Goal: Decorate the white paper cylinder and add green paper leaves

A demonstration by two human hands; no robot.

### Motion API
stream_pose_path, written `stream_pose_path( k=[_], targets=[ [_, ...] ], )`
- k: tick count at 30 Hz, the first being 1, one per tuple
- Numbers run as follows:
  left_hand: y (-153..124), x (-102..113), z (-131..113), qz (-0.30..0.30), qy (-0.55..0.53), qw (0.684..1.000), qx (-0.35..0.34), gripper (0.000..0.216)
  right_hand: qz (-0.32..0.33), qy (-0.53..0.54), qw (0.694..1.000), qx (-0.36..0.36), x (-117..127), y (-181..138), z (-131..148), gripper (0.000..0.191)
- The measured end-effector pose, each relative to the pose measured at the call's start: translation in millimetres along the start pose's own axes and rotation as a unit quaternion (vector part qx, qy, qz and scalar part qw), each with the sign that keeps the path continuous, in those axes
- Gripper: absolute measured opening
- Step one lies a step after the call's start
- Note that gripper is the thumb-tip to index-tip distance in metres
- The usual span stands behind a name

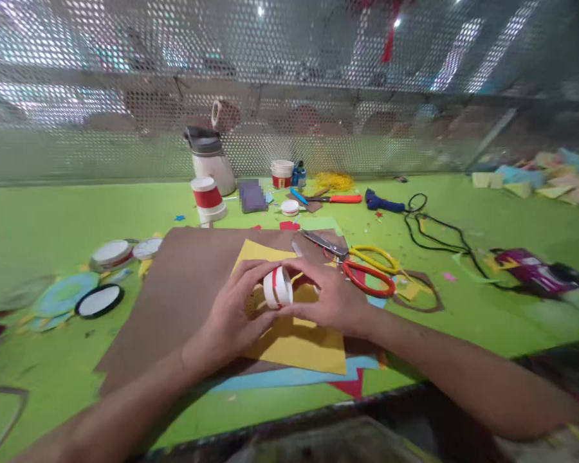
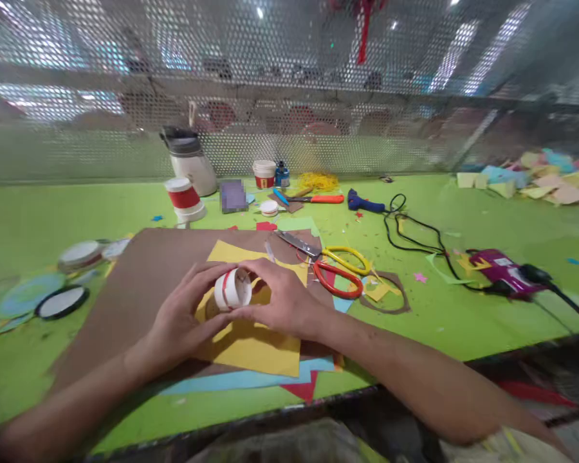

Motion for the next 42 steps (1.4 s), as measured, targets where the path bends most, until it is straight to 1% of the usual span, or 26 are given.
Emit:
stream_pose_path(
  k=[3, 5, 10, 13, 17, 20, 24, 29, 32, 36, 40, 42],
  targets=[
    [1, 2, 1, -0.012, -0.003, 1.0, 0.002, 0.056, 0.005, 0.034, 0.999, -0.012, 1, 3, -6, 0.058],
    [0, 3, 2, -0.023, -0.02, 1.0, 0.005, 0.055, 0.0, 0.035, 0.999, -0.004, 2, 4, -4, 0.056],
    [-7, 7, 3, -0.058, -0.067, 0.996, 0.003, 0.058, -0.027, -0.017, 0.998, 0.054, 7, 2, 12, 0.056],
    [-9, 9, 2, -0.066, -0.076, 0.995, -0.004, 0.061, -0.034, -0.023, 0.996, 0.079, 8, -1, 17, 0.056],
    [-9, 8, 3, -0.064, -0.096, 0.993, 0.002, 0.064, -0.031, -0.023, 0.996, 0.084, 9, -2, 15, 0.056],
    [-7, 7, 5, -0.064, -0.114, 0.991, 0.011, 0.062, -0.026, -0.009, 0.996, 0.083, 8, -1, 14, 0.056],
    [-5, 4, 6, -0.059, -0.169, 0.983, 0.037, 0.057, -0.018, -0.002, 0.995, 0.094, 8, 0, 13, 0.058],
    [-2, 0, 6, -0.048, -0.248, 0.965, 0.075, 0.048, -0.016, -0.057, 0.99, 0.125, 13, 0, 12, 0.062],
    [-2, -2, 10, -0.034, -0.277, 0.955, 0.103, 0.046, 0.006, -0.08, 0.987, 0.142, 14, 1, 15, 0.062],
    [-3, -6, 17, -0.008, -0.284, 0.95, 0.132, 0.048, 0.032, -0.074, 0.986, 0.148, 15, 4, 18, 0.058],
    [-3, -6, 19, -0.007, -0.289, 0.948, 0.131, 0.049, 0.039, -0.068, 0.986, 0.148, 15, 4, 17, 0.058],
    [-3, -8, 21, -0.005, -0.294, 0.945, 0.144, 0.048, 0.045, -0.063, 0.987, 0.14, 15, 3, 14, 0.06]
  ],
)
Point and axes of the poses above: each hand's wrist, its own y-axis towards the middle knuckle, its own x-axis out of the back of the hand, z = x × y, the point moved 8 cm from there along y, towards the middle knuckle, and after that the axes turned 6 degrees about -y, right-handed, at the moved point
